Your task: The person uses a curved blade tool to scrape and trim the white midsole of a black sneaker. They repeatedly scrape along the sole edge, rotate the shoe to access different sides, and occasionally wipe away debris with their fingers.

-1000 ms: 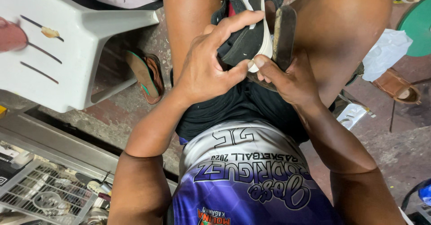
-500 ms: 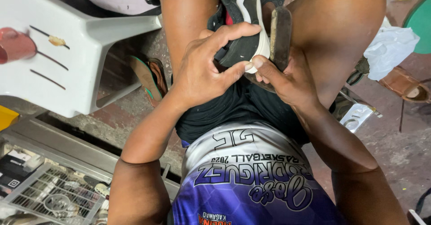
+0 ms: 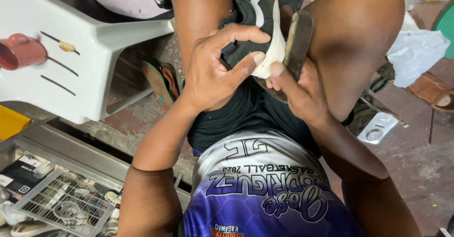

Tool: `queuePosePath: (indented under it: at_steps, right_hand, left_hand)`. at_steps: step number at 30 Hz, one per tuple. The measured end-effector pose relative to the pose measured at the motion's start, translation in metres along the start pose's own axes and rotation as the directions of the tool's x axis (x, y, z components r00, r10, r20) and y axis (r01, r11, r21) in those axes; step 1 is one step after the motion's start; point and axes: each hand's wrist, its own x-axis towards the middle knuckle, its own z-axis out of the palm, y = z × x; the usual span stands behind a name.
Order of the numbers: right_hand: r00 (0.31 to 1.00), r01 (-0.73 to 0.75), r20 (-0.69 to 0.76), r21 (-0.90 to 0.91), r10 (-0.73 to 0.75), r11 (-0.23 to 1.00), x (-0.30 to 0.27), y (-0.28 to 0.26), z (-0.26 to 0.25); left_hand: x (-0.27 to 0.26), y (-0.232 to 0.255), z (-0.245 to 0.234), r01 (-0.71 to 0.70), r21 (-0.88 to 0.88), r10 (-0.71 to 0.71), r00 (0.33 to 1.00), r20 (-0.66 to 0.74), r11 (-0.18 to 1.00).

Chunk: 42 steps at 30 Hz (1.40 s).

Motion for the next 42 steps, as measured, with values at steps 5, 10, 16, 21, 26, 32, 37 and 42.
queuePosePath:
  at_steps: [5, 10, 16, 21, 26, 32, 37, 42]
  right_hand:
    - [0.980, 0.182, -0.006, -0.368, -0.198, 0.912, 0.001, -0.004, 0.003]
    - [0.963, 0.231, -0.033, -0.406, -0.267, 0.884, -0.002, -0.002, 0.011]
    - [0.927, 0.283, -0.094, -0.459, -0.363, 0.842, -0.001, 0.009, 0.016]
    - [0.931, 0.251, -0.122, -0.468, -0.344, 0.847, -0.001, 0.018, 0.015]
    - [0.897, 0.297, -0.147, -0.496, -0.416, 0.816, 0.000, 0.024, 0.020]
    - [0.876, 0.302, -0.191, -0.496, -0.442, 0.814, 0.000, 0.034, 0.024]
    - [0.865, 0.289, -0.210, -0.535, -0.456, 0.794, 0.001, 0.038, 0.023]
    - [0.854, 0.240, -0.223, -0.631, -0.469, 0.737, 0.001, 0.037, 0.022]
  left_hand:
    - [-0.002, 0.000, 0.005, 0.021, -0.033, -0.022, 0.999, -0.028, 0.999]
    - [-0.002, 0.001, 0.010, 0.106, -0.021, -0.107, 0.990, -0.087, 0.994]
    - [-0.002, 0.001, 0.016, 0.079, -0.072, -0.088, 0.987, -0.137, 0.994]
    - [0.001, -0.003, 0.027, 0.118, -0.110, -0.137, 0.971, -0.195, 0.987]
    - [-0.002, -0.008, 0.030, 0.141, -0.170, -0.177, 0.959, -0.220, 0.975]
    - [-0.008, -0.014, 0.041, 0.097, -0.190, -0.151, 0.943, -0.297, 0.977]
    - [-0.010, -0.013, 0.048, 0.113, -0.144, -0.157, 0.923, -0.351, 0.983]
    - [-0.008, -0.012, 0.046, 0.087, -0.236, -0.169, 0.921, -0.352, 0.968]
